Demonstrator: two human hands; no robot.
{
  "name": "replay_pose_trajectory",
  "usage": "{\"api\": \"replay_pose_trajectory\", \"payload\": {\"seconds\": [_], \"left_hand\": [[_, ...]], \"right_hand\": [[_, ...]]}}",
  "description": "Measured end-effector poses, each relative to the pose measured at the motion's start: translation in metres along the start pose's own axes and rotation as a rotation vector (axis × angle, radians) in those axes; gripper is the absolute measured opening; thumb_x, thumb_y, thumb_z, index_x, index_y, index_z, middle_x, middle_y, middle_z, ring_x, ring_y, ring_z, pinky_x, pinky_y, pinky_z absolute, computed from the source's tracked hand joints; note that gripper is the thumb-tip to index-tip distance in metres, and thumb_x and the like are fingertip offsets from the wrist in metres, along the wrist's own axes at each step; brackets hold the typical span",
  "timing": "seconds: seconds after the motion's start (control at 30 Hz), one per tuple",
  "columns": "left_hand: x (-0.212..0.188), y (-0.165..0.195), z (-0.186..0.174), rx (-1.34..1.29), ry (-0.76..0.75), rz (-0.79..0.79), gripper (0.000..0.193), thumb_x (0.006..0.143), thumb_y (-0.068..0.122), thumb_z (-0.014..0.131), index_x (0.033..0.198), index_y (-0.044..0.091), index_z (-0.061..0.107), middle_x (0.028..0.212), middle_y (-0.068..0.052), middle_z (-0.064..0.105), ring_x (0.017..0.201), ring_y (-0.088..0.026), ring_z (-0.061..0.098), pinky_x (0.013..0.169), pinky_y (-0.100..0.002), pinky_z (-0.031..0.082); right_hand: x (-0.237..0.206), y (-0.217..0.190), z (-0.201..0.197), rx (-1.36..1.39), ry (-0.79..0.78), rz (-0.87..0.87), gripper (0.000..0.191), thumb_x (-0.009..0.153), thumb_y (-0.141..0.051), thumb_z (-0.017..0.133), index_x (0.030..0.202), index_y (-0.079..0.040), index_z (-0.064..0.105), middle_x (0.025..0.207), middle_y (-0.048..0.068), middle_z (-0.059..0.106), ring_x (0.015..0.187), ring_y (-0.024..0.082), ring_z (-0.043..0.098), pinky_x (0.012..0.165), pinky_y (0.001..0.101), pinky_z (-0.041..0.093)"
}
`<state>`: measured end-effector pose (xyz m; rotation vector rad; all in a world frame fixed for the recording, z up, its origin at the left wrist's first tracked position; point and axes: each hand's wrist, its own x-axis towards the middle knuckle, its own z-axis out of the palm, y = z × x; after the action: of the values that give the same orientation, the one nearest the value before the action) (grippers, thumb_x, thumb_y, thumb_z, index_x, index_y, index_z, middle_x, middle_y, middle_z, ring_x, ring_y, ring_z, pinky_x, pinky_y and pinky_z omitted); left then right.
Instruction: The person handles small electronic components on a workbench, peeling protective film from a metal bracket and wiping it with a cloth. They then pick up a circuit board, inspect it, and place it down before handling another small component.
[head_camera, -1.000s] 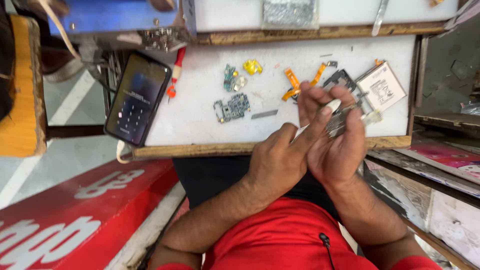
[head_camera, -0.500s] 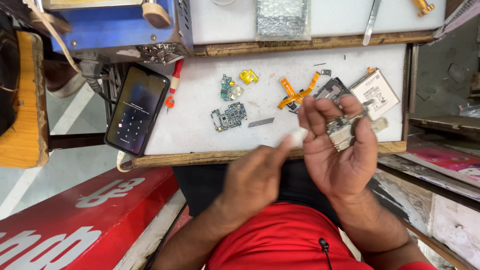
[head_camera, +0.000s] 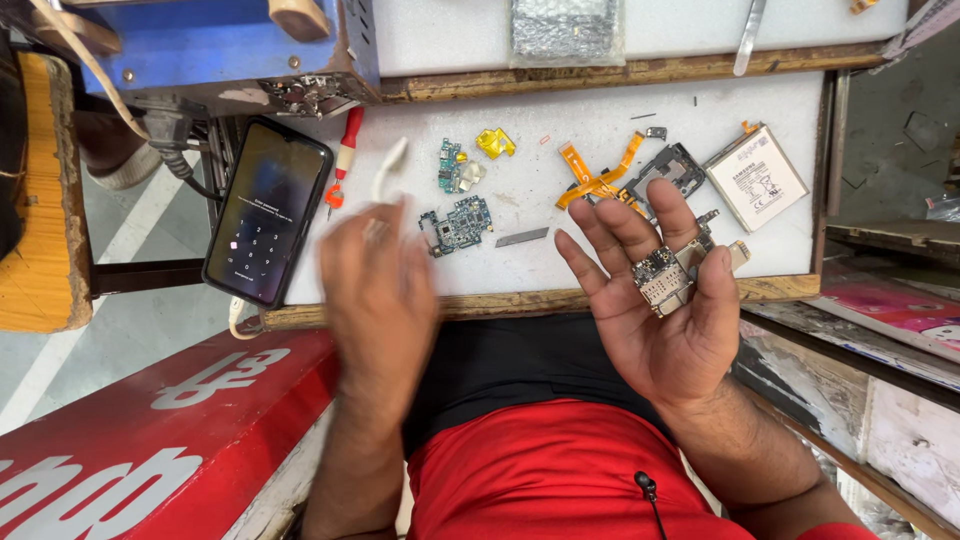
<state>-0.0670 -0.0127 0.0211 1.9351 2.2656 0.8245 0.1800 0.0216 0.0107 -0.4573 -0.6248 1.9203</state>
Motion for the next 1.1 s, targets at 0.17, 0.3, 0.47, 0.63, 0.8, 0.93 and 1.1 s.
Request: {"api": "replay_pose_trajectory", "payload": {"seconds": [0.17,0.3,0.47,0.63,0.8,0.93,1.1], "left_hand": [[-0.024,0.059,0.003,-0.619,-0.129,0.187,0.063,0.09,0.028,0.086,0.143,0.008,0.057,0.122,-0.01,0.067,0.113,-0.03,0.066,0.096,-0.041,0.054],[-0.025,0.079,0.018,-0.661,-0.133,0.169,0.073,0.087,0.032,0.088,0.147,0.009,0.054,0.115,-0.008,0.067,0.102,-0.026,0.065,0.091,-0.04,0.054],[-0.028,0.077,0.027,-0.613,-0.151,0.119,0.073,0.088,0.033,0.088,0.147,0.007,0.055,0.112,-0.009,0.068,0.1,-0.026,0.064,0.091,-0.038,0.055],[-0.033,0.07,0.034,-0.587,-0.185,0.145,0.07,0.085,0.034,0.088,0.142,0.007,0.058,0.106,-0.009,0.066,0.098,-0.024,0.065,0.088,-0.038,0.056],[-0.032,0.058,0.033,-0.563,-0.197,0.193,0.067,0.088,0.035,0.087,0.14,0.006,0.057,0.109,-0.01,0.068,0.098,-0.025,0.066,0.087,-0.039,0.056],[-0.026,0.038,0.026,-0.501,-0.224,0.237,0.067,0.088,0.034,0.085,0.141,0.004,0.057,0.107,-0.011,0.069,0.095,-0.026,0.067,0.083,-0.04,0.056],[-0.02,0.029,0.022,-0.433,-0.24,0.249,0.063,0.089,0.031,0.084,0.141,0.004,0.058,0.106,-0.011,0.069,0.093,-0.026,0.067,0.08,-0.039,0.057]], "right_hand": [[0.006,0.014,0.011,-0.082,0.006,0.007,0.065,0.112,-0.06,0.039,0.167,-0.029,0.022,0.169,0.016,0.034,0.162,0.038,0.029,0.134,0.0624,0.026],[0.005,0.022,0.011,-0.145,-0.018,0.05,0.073,0.108,-0.065,0.043,0.167,-0.031,0.014,0.171,0.021,0.026,0.161,0.042,0.027,0.131,0.0654,0.029],[0.001,0.03,0.0,-0.094,-0.059,0.074,0.075,0.106,-0.066,0.043,0.167,-0.032,0.013,0.169,0.023,0.025,0.161,0.045,0.026,0.131,0.0669,0.028],[-0.002,0.026,-0.012,-0.094,-0.088,0.109,0.077,0.106,-0.062,0.05,0.167,-0.032,0.012,0.17,0.024,0.025,0.16,0.045,0.027,0.13,0.0629,0.03],[-0.009,-0.001,-0.031,-0.331,0.054,0.124,0.062,0.108,-0.031,0.063,0.16,-0.008,0.038,0.155,0.026,0.052,0.139,0.034,0.055,0.114,0.0479,0.052],[-0.01,-0.017,-0.045,-0.759,0.13,0.186,0.039,0.101,-0.001,0.062,0.14,0.004,0.057,0.126,0.02,0.07,0.118,0.022,0.069,0.101,0.0328,0.058],[0.002,-0.018,-0.041,-0.92,0.083,0.189,0.037,0.098,0.004,0.065,0.135,0.003,0.061,0.119,0.016,0.073,0.108,0.018,0.072,0.091,0.029,0.062]]}}
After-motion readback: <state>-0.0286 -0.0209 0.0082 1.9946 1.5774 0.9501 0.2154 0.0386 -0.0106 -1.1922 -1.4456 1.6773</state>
